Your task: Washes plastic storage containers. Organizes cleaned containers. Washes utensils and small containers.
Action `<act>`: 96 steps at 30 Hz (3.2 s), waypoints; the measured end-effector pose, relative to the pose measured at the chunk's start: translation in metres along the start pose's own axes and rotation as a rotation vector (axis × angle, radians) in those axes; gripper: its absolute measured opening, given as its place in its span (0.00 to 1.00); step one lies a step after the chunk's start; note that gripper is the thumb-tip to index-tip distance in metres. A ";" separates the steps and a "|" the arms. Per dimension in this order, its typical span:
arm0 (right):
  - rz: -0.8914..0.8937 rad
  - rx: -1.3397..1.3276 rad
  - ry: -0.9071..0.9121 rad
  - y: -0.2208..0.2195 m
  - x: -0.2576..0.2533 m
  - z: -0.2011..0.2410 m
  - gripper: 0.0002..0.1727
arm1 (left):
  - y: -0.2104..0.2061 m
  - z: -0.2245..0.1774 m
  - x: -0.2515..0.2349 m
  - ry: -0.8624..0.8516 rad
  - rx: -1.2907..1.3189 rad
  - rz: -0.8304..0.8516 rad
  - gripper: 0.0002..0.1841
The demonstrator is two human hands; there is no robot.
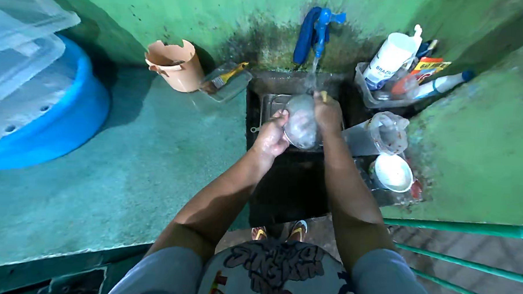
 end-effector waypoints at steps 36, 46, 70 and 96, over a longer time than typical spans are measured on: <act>0.608 0.606 0.588 -0.068 0.052 0.018 0.33 | 0.043 -0.025 -0.046 -0.004 -0.281 -0.114 0.25; 0.567 0.303 0.588 -0.075 0.067 0.028 0.13 | 0.042 -0.044 -0.037 -0.163 -0.309 -0.202 0.25; 0.618 0.722 0.499 -0.061 0.061 -0.015 0.10 | 0.037 -0.047 -0.034 -0.195 -0.482 -0.211 0.23; 0.234 -0.458 0.234 -0.024 -0.017 0.116 0.21 | 0.014 -0.061 -0.020 -0.221 -1.036 0.053 0.16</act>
Point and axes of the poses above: each hand's wrist, its own x-axis away from the middle knuckle, its own y-axis out of the back of the hand, z = x × y, the point moved 8 cm from there along -x, towards the middle knuckle, and after that the axes turned 6 degrees about -x, right-handed, at the moved point
